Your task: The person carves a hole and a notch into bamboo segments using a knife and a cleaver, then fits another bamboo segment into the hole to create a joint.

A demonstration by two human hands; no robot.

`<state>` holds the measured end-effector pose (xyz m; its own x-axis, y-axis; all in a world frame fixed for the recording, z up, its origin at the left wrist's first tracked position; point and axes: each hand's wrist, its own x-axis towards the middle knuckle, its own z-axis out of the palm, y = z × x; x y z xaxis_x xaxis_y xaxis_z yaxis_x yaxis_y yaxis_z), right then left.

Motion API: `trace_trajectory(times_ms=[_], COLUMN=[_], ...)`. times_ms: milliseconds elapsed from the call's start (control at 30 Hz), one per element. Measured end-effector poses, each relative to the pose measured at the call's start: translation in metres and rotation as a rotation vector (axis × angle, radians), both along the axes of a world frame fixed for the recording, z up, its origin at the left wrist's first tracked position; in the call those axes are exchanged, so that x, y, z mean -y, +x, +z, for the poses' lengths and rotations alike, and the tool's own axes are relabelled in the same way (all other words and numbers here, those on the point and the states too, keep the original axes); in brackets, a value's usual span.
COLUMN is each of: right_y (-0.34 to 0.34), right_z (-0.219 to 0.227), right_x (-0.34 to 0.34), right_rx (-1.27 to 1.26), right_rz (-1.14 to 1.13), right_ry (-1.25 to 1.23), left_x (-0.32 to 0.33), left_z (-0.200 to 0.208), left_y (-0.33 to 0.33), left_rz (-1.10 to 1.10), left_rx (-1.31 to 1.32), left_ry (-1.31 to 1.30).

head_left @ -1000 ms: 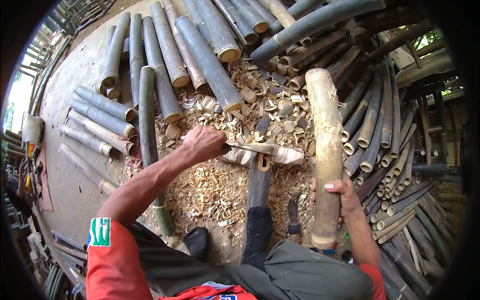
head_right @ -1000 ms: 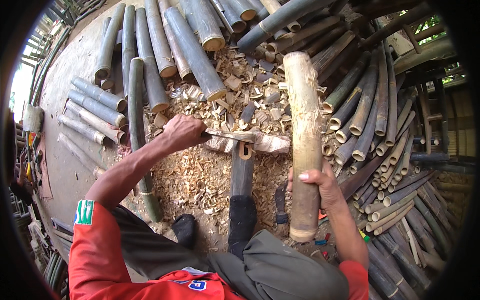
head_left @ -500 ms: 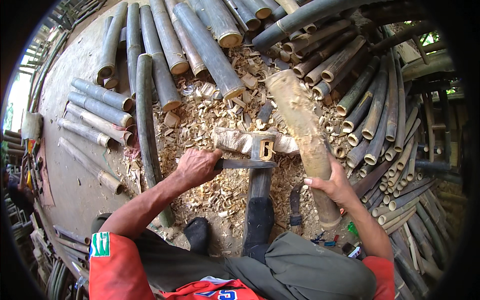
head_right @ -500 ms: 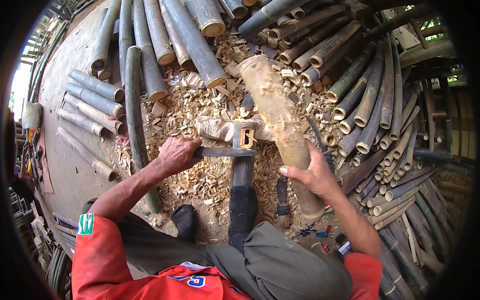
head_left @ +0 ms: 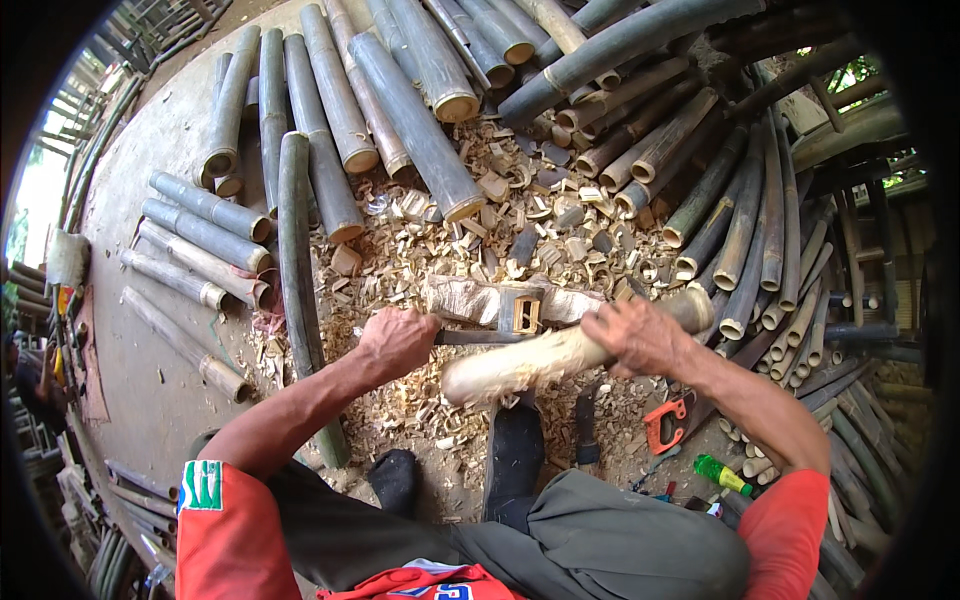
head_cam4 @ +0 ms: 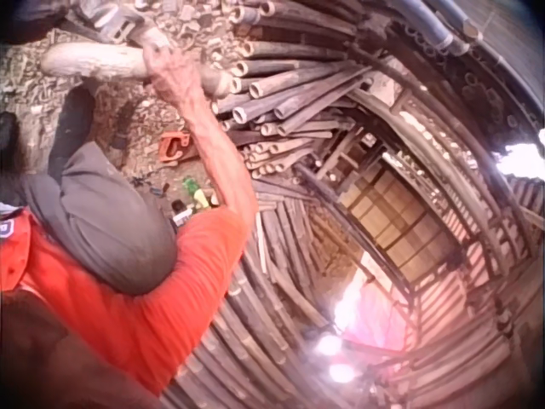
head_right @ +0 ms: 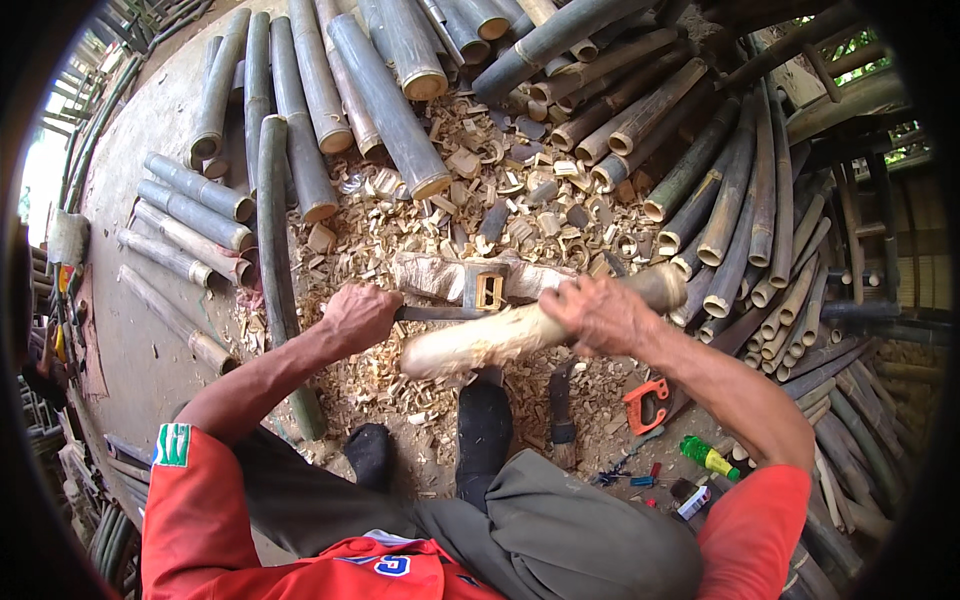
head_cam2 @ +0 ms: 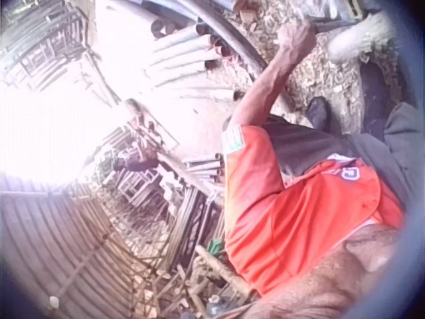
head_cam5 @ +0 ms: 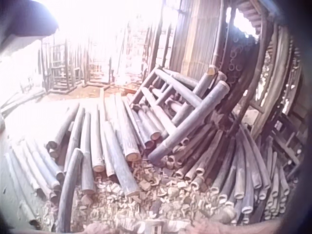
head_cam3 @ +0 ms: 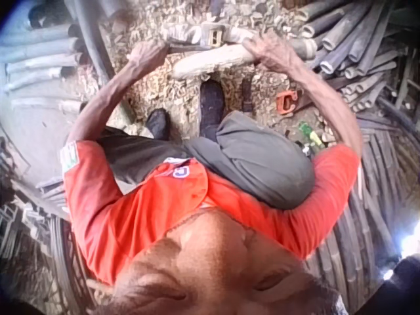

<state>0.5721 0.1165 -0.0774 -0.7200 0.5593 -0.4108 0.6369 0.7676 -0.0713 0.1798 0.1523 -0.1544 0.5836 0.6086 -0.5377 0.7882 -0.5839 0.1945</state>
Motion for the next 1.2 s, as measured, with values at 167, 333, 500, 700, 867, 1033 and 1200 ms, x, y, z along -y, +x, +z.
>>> trace_trajectory(times_ms=[167,333,500,700,867,1033,1200], right_y=[0.014,-0.014,0.019,-0.02,0.004,-0.017,0.008], right_z=[-0.013,0.003,-0.014,0.017,0.001,0.01,-0.002], right_x=[0.006,0.011,-0.006,0.021,-0.009,0.017,-0.016], right_rx=[-0.296,-0.128,-0.47,-0.252,0.041,-0.311,0.053], right_rz=[0.17,0.022,0.193,0.16,-0.028,0.242,-0.053], right_ry=[0.03,0.126,0.137,0.004,0.169,0.098,0.174], left_x=[0.003,0.007,0.006,0.008,0.003,0.006,-0.003], left_z=[-0.003,-0.013,-0.003,-0.008,-0.014,-0.011,-0.017], left_y=[0.005,-0.006,0.015,0.002,0.005,0.0,0.009], left_rz=[0.032,0.025,0.057,0.091,0.12,0.071,0.091], left_rx=[0.027,0.052,0.002,0.034,0.023,0.039,0.055], left_ry=[-0.018,0.098,-0.004,0.054,0.035,0.115,0.132])
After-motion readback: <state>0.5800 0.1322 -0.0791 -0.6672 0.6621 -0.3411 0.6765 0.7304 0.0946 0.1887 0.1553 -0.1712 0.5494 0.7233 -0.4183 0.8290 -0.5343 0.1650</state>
